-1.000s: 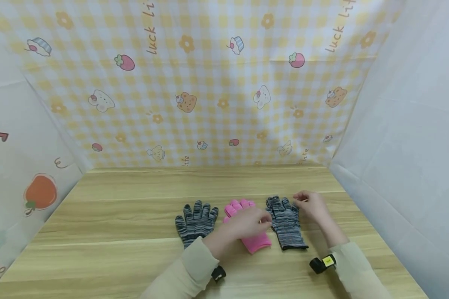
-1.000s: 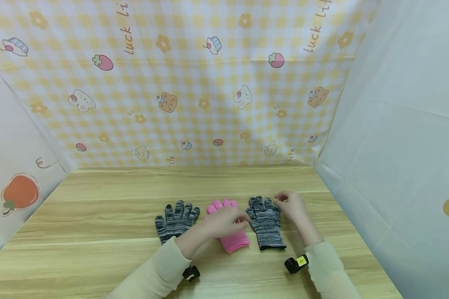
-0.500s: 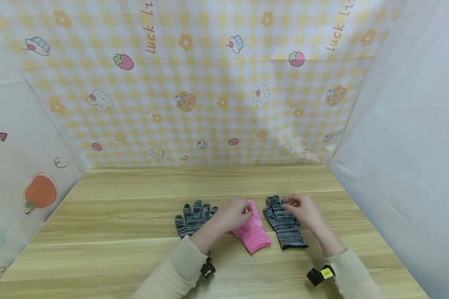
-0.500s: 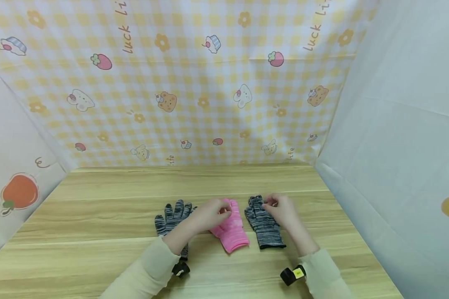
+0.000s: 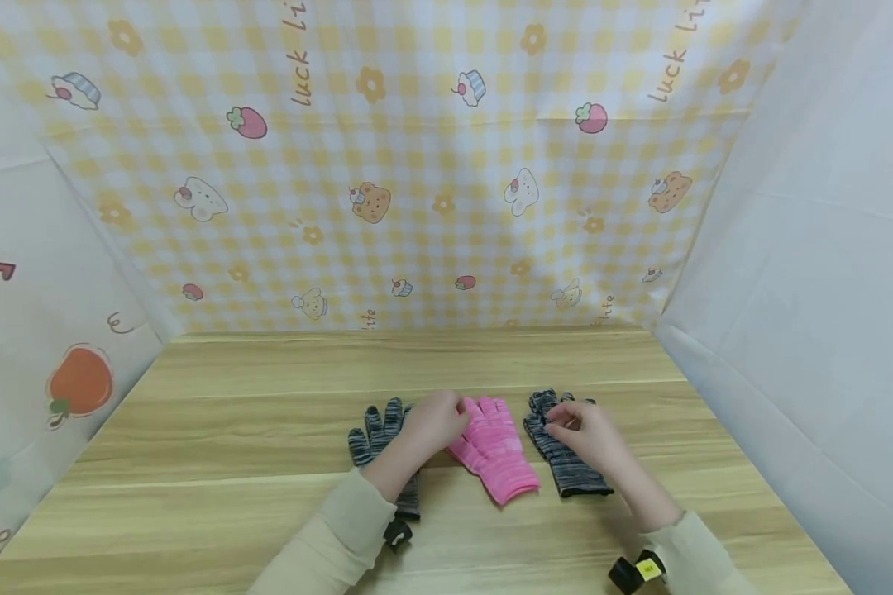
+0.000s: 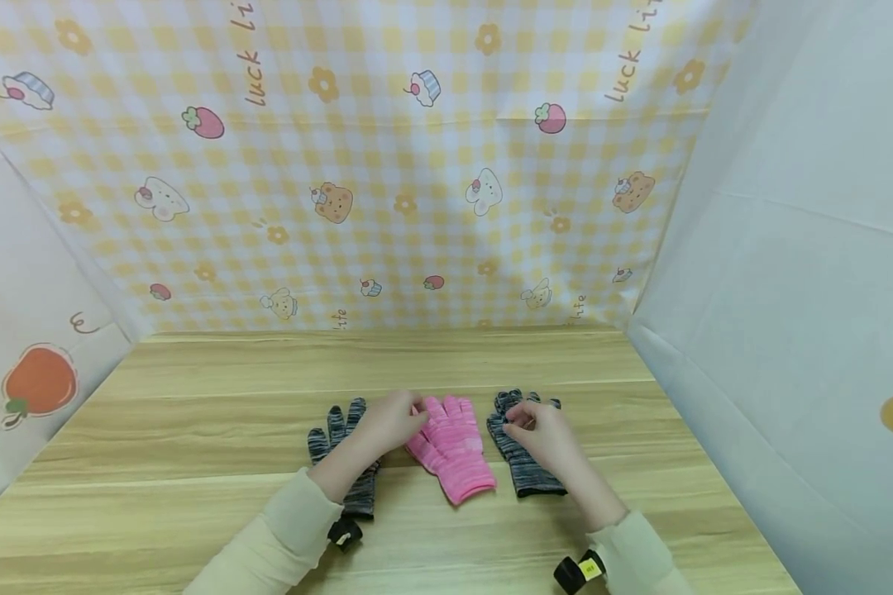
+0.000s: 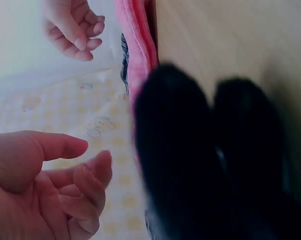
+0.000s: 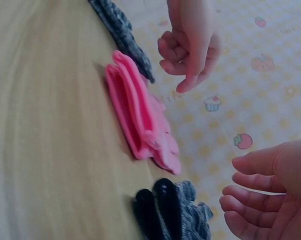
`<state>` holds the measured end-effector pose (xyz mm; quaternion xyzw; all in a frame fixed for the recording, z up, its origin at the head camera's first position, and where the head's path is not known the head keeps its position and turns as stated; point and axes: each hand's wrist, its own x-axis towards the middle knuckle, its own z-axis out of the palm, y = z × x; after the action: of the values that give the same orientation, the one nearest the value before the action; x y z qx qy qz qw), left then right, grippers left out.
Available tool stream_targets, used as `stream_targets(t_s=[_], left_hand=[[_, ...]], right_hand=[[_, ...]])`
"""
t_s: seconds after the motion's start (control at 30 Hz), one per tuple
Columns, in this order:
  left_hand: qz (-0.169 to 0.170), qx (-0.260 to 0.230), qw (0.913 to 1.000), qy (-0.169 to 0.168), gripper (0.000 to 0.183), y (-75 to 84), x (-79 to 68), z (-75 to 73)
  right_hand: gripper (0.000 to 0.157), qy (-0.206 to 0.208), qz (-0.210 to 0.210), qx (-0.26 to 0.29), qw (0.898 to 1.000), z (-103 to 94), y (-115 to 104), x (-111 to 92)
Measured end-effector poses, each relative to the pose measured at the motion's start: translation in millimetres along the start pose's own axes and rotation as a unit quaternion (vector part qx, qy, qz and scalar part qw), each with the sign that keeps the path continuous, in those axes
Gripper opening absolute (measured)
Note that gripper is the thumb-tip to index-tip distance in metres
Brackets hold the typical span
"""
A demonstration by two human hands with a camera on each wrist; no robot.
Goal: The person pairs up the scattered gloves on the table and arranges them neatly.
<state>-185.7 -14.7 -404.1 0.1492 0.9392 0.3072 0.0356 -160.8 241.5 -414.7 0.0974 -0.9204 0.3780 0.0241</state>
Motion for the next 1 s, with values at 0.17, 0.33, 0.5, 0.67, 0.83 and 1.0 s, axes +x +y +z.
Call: stream_targets(t_s=[0.17,0.33,0.5,0.67,0.83,1.0], left_hand=[[-0.037,0.002,0.9993,-0.002,0.037,-5.9,-1.5,-2.1],[-0.060,-0.008,0.9981,-0.008,0.043,-7.6,-3.9,-3.1],[-0.065,-0.012,0.9977,-0.016,0.041,-8.4,-3.8,-1.6],[-0.083,-0.024,0.9957,-0.034,0.030,-8.2,-2.3,0.4],[-0.094,-0.021,0.9944,-0.042,0.013,-8.6,-1.5,2.5],[-0.106,-0.027,0.9929,-0.045,0.008,-10.1,0.7,4.5]], right_hand=[[0.013,-0.021,-0.013,0.001,1.000,8.2,0.2,-5.3],[0.016,-0.056,-0.045,-0.003,0.997,15.7,2.3,-9.0],[0.023,-0.084,-0.070,-0.002,0.994,20.1,1.9,-13.2],[0.025,-0.103,-0.100,-0.004,0.990,23.6,1.2,-17.5],[0.025,-0.127,-0.125,-0.002,0.984,27.1,2.3,-20.6],[0.036,-0.149,-0.125,-0.003,0.981,27.3,0.4,-23.6]])
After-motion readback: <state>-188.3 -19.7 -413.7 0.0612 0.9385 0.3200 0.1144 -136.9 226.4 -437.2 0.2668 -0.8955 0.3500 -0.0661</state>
